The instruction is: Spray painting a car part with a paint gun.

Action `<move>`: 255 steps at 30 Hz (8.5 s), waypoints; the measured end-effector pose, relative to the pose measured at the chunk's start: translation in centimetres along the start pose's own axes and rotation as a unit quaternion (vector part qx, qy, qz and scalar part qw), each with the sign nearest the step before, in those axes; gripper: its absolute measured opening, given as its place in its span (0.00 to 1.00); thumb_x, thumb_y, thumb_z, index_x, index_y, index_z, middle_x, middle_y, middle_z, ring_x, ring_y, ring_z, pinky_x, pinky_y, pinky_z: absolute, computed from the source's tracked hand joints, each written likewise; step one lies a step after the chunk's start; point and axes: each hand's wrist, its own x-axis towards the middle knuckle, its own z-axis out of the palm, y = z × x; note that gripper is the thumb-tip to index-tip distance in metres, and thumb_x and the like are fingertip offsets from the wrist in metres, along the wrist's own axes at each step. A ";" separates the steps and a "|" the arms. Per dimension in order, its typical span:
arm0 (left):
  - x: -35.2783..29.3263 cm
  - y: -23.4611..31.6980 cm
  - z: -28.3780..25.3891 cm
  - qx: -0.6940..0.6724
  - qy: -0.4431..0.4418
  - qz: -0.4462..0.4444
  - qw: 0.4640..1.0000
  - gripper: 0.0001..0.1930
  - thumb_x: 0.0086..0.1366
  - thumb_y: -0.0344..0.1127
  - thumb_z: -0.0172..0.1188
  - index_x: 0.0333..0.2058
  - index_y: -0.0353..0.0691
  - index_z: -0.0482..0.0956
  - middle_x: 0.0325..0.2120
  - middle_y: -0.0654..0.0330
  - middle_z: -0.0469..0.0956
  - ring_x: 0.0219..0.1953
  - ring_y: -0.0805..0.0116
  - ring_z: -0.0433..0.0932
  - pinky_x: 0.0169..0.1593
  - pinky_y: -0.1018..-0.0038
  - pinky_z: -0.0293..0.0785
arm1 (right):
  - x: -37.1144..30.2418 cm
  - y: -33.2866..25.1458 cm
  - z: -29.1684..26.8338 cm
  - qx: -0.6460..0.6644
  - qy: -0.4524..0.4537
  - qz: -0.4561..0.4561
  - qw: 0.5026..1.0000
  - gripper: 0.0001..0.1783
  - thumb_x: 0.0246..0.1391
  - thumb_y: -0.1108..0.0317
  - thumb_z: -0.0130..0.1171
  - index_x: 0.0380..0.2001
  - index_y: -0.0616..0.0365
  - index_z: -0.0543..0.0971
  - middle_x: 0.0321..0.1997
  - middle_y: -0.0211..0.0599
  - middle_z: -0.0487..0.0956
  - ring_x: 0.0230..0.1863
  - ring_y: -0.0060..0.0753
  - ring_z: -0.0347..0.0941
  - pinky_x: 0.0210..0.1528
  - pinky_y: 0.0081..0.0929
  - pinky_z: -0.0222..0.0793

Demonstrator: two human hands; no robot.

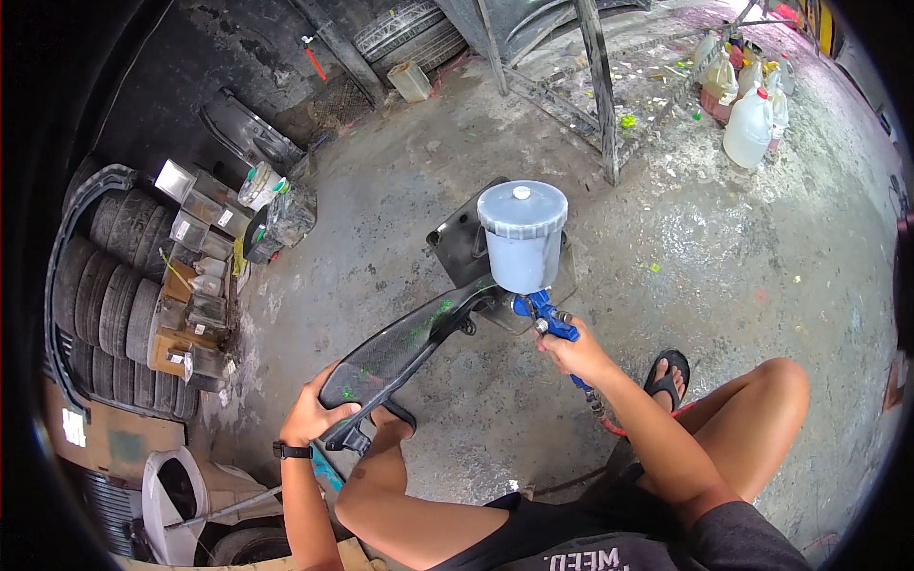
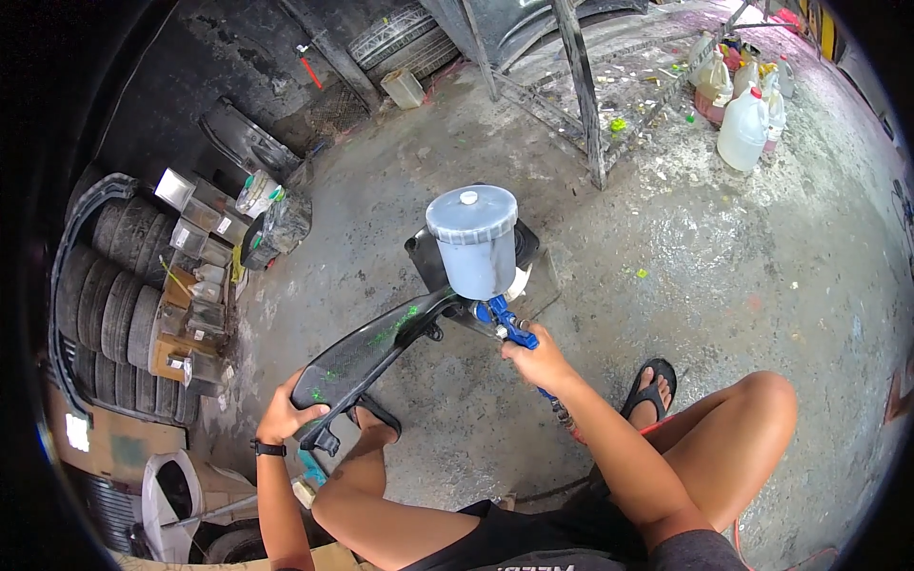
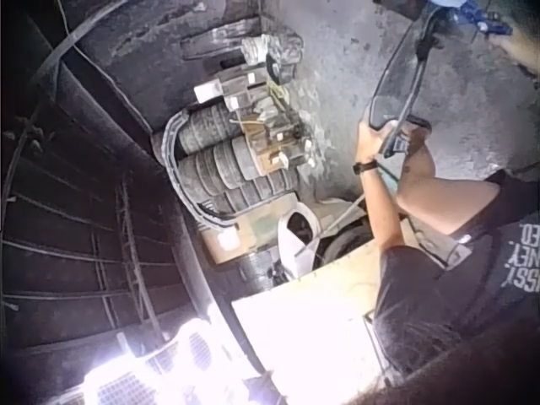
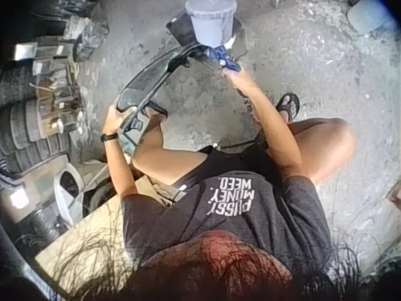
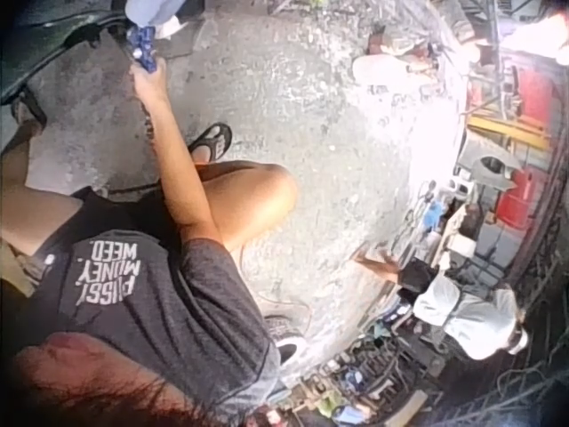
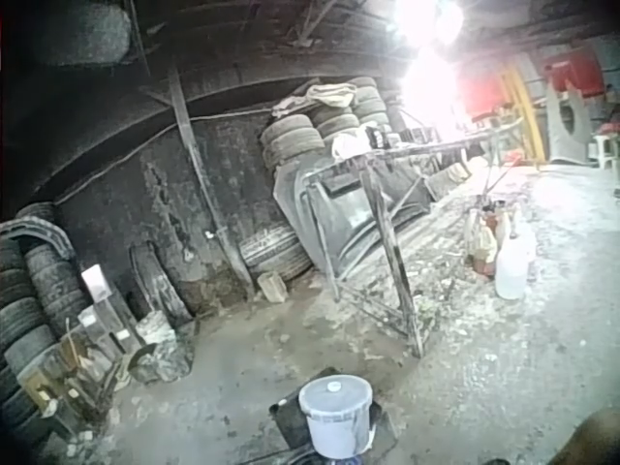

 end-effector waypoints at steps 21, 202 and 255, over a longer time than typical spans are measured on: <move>0.2 -0.3 0.0 -0.019 -0.004 -0.016 1.000 0.39 0.45 0.35 0.74 0.55 0.28 0.67 0.46 0.50 0.76 0.49 0.65 0.74 0.55 0.70 0.67 | 0.9 -0.4 -1.9 -0.048 0.056 0.001 0.997 0.12 0.44 0.67 0.57 0.33 0.62 0.74 0.18 0.34 0.72 0.15 0.24 0.65 0.16 0.25 0.59; -0.2 -1.0 3.7 -0.123 0.139 0.099 0.978 0.36 0.46 0.34 0.73 0.55 0.32 0.69 0.47 0.52 0.77 0.50 0.65 0.74 0.56 0.71 0.66 | -8.7 -11.2 -4.7 0.116 -0.052 -0.121 0.985 0.27 0.40 0.77 0.46 0.50 0.68 0.67 0.43 0.52 0.75 0.09 0.18 0.53 0.13 0.18 0.52; 7.5 2.8 8.9 -0.355 0.259 -0.074 0.895 0.31 0.52 0.41 0.65 0.53 0.34 0.68 0.44 0.55 0.73 0.46 0.60 0.71 0.51 0.68 0.65 | -9.7 -9.6 -4.4 -0.216 0.019 -0.118 0.969 0.18 0.50 0.70 0.57 0.46 0.53 0.78 0.24 0.25 0.75 0.23 0.16 0.65 0.25 0.19 0.63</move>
